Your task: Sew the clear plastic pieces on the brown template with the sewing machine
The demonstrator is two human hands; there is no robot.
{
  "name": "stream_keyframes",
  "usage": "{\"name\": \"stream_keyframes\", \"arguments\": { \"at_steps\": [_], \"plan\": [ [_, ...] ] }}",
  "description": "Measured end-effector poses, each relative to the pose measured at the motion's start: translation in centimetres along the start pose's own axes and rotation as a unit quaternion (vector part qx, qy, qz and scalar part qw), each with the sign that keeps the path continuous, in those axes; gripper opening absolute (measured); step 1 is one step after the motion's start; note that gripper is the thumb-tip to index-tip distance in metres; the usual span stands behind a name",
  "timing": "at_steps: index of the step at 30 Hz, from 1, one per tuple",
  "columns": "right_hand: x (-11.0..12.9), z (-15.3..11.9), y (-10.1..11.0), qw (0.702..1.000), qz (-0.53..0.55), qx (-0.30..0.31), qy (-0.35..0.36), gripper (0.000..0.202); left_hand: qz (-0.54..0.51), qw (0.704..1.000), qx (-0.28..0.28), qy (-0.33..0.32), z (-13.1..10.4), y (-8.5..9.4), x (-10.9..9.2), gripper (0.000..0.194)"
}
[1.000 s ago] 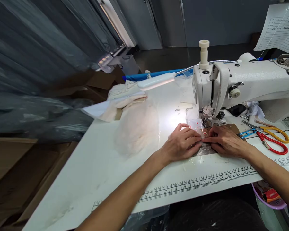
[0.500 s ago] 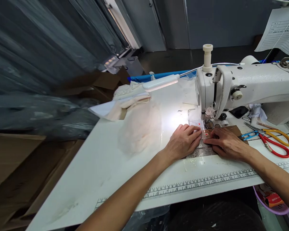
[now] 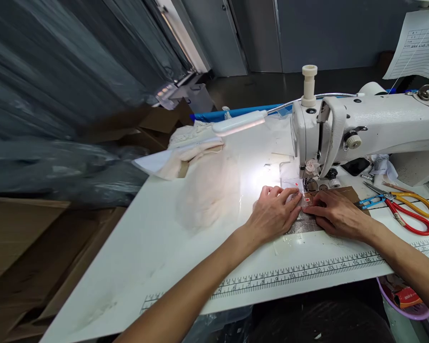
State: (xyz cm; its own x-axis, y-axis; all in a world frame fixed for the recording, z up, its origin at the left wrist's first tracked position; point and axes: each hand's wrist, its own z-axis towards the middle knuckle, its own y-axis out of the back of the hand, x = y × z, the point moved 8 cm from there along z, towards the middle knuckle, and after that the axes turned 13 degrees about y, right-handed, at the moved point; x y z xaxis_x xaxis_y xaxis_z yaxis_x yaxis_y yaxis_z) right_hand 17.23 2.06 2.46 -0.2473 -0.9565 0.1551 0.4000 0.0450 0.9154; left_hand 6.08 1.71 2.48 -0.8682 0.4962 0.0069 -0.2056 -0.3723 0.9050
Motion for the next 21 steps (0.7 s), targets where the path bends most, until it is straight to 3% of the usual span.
{"name": "stream_keyframes", "arguments": {
  "at_steps": [3, 8, 21],
  "plan": [
    [-0.3, 0.1, -0.2, 1.0, -0.006, 0.018, -0.007, 0.03, 0.018, 1.0, -0.005, 0.005, 0.4, 0.0, 0.0, 0.037],
    [-1.1, 0.3, -0.5, 0.997, -0.039, 0.049, -0.043, 0.03, 0.027, 0.999, 0.035, -0.031, 2.1, -0.9, 0.5, 0.037],
    [-0.8, -0.1, -0.8, 0.997, -0.011, 0.013, -0.069, 0.03, -0.058, 0.997, 0.048, -0.006, 2.2, -1.2, 1.6, 0.038]
  ]
}}
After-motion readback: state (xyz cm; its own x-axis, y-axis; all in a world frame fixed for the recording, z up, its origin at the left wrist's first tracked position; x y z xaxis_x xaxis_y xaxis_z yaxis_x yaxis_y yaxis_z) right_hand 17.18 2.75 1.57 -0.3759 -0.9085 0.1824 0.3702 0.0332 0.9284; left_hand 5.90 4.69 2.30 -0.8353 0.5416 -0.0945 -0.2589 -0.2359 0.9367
